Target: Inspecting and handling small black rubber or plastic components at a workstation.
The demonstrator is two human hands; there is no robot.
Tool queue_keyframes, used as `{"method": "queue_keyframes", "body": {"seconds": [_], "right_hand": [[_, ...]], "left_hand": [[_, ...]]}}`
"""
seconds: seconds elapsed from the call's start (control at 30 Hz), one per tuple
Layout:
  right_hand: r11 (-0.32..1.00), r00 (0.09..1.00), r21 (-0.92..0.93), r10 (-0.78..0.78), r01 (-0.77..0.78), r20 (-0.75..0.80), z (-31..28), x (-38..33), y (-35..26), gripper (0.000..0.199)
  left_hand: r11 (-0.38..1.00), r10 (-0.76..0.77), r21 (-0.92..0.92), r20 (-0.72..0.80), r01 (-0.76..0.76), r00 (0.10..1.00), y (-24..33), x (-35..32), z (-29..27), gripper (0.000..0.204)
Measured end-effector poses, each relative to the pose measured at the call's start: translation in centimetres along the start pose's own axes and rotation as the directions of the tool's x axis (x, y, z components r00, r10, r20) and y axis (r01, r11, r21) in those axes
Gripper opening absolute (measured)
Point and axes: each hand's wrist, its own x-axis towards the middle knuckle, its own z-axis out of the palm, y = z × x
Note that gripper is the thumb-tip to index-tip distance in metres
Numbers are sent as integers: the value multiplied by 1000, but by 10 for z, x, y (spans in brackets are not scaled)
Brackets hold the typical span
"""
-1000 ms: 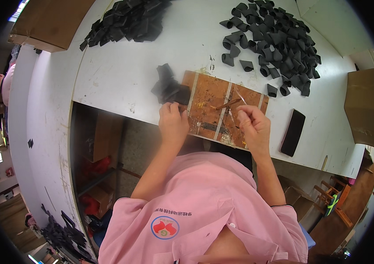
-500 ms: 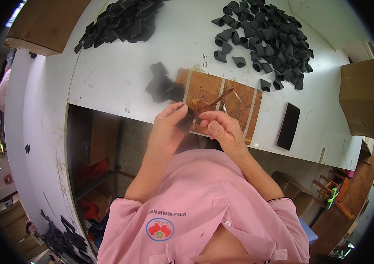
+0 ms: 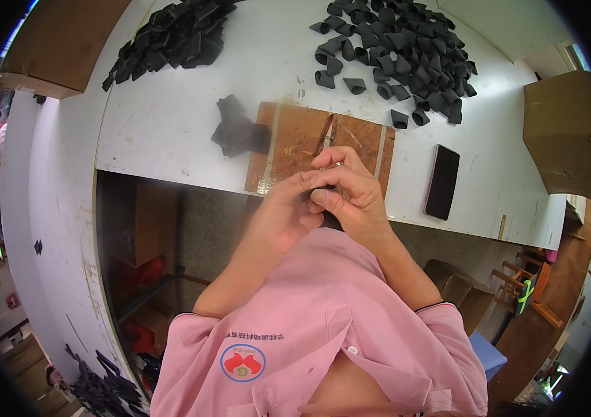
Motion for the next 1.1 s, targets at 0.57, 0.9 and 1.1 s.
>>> {"method": "queue_keyframes", "body": {"seconds": [0.57,0.9,1.1], "right_hand": [[749,876,500,480,-435,44,-15,7,-12,12],[853,941,-522,-200,29,-274,-4,5,-15,32],[840,946,-529,-260,122,-193,4,-1,-18,20]], "left_hand": [[593,455,710,94,-380,886,-2,-7,16,10],[223,672,885,163,-408,722,-11,-1,20,2],[-122,699,876,409,-466,587,-13,-2,24,5]]}}
